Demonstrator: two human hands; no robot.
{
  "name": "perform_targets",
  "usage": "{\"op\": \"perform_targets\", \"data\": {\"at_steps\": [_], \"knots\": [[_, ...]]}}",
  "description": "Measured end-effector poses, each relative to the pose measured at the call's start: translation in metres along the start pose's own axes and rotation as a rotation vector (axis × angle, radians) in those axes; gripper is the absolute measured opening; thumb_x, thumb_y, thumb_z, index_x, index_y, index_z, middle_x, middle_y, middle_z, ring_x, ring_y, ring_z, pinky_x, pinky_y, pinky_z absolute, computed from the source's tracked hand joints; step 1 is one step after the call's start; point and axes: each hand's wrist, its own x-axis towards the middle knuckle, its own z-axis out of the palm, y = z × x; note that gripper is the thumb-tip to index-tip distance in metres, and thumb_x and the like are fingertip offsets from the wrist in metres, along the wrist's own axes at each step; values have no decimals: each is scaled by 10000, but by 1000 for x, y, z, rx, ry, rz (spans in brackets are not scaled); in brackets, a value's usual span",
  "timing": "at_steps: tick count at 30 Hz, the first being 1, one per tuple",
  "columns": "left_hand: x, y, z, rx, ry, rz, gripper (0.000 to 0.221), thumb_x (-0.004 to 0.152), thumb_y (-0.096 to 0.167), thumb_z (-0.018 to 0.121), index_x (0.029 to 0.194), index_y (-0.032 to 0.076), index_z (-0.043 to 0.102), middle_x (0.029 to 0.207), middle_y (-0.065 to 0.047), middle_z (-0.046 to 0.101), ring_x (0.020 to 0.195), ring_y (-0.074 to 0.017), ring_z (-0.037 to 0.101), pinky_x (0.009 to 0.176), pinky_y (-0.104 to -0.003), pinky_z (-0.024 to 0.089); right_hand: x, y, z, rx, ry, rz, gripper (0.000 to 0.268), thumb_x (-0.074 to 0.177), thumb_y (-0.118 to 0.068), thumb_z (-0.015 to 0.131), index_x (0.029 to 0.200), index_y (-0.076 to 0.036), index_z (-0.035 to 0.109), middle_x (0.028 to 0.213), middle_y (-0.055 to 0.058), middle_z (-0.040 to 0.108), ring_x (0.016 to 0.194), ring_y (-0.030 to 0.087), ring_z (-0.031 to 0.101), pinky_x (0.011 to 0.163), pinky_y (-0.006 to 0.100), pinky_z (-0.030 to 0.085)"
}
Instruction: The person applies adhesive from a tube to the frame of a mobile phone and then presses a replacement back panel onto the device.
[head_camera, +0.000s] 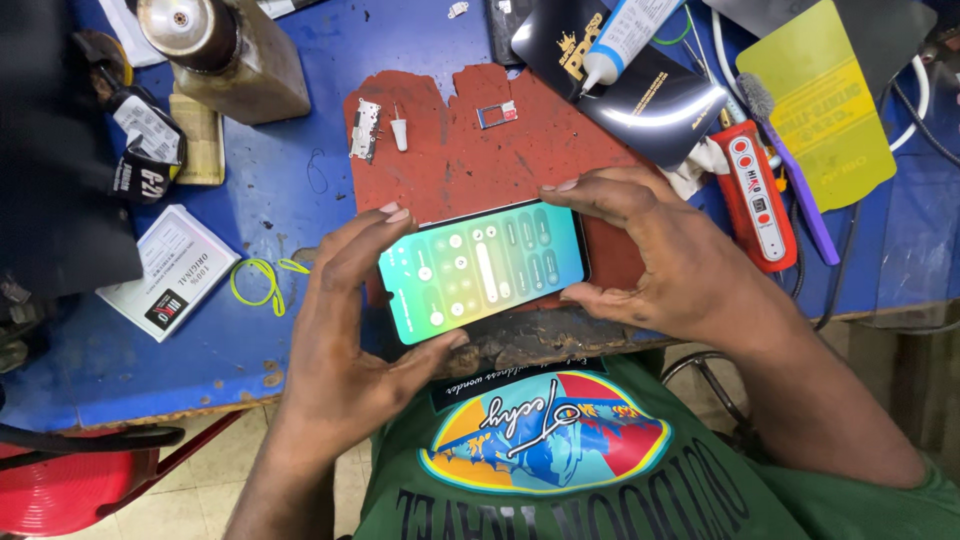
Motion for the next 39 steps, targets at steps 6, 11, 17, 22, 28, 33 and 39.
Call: {"op": "perform_targets", "data": {"at_steps": [6,11,17,22,28,33,39], "knots": [[-3,-12,3,33,-15,-39,916,718,136,934,1488,89,439,1438,-162,564,1397,-381,526,1165,-465,438,4,-5,1,-73,-36,26,854,696,-207,925,1416,-56,492,1290,147,634,1227,350,605,974,420,551],[-4,-15,5,34,-13,-68,914,706,135,926,1484,91,448,1431,-176,557,1385,-402,520,1158,-479,433,5,-9,2,-76,-50,88,831,701,-207,906,1412,-72,498,1275,173,628,1215,344,620,971,414,564],[-2,-15,1,21,-25,-26,886,734,127,915,1485,90,446,1439,-145,563,1384,-393,520,1195,-494,404,6,-7,4,-120,-66,47,808,715,-243,881,1401,-75,489,1329,141,638,1257,352,597,987,429,551],[-4,-14,-3,-42,-26,-50,852,766,111,896,1493,103,451,1444,-116,573,1358,-364,544,1187,-455,436,8,-11,3,-216,-109,-16,571,712,-291,845,1229,-134,660,1404,93,627,1253,352,562,993,441,517],[-6,-14,-4,17,-32,-46,909,761,128,876,1537,98,404,1501,-108,533,1404,-373,487,1211,-466,407,13,-15,4,-297,-210,35,397,742,-318,796,1124,-209,780,1360,123,606,1250,326,526,970,432,512],[-4,-11,-6,49,-52,-20,907,784,126,859,1555,104,381,1526,-101,515,1453,-354,458,1253,-490,357,13,-21,4,-391,-187,-26,400,737,-342,791,1119,-221,789,1471,144,541,1303,354,508,1017,446,506],[-18,-16,-9,-60,192,-4,555,881,36,773,1389,70,552,1332,-145,610,1250,-309,605,1087,-418,476,15,-23,4,-430,-200,-21,357,752,-333,785,1091,-222,790,1497,143,528,1347,364,487,1024,451,505]]}}
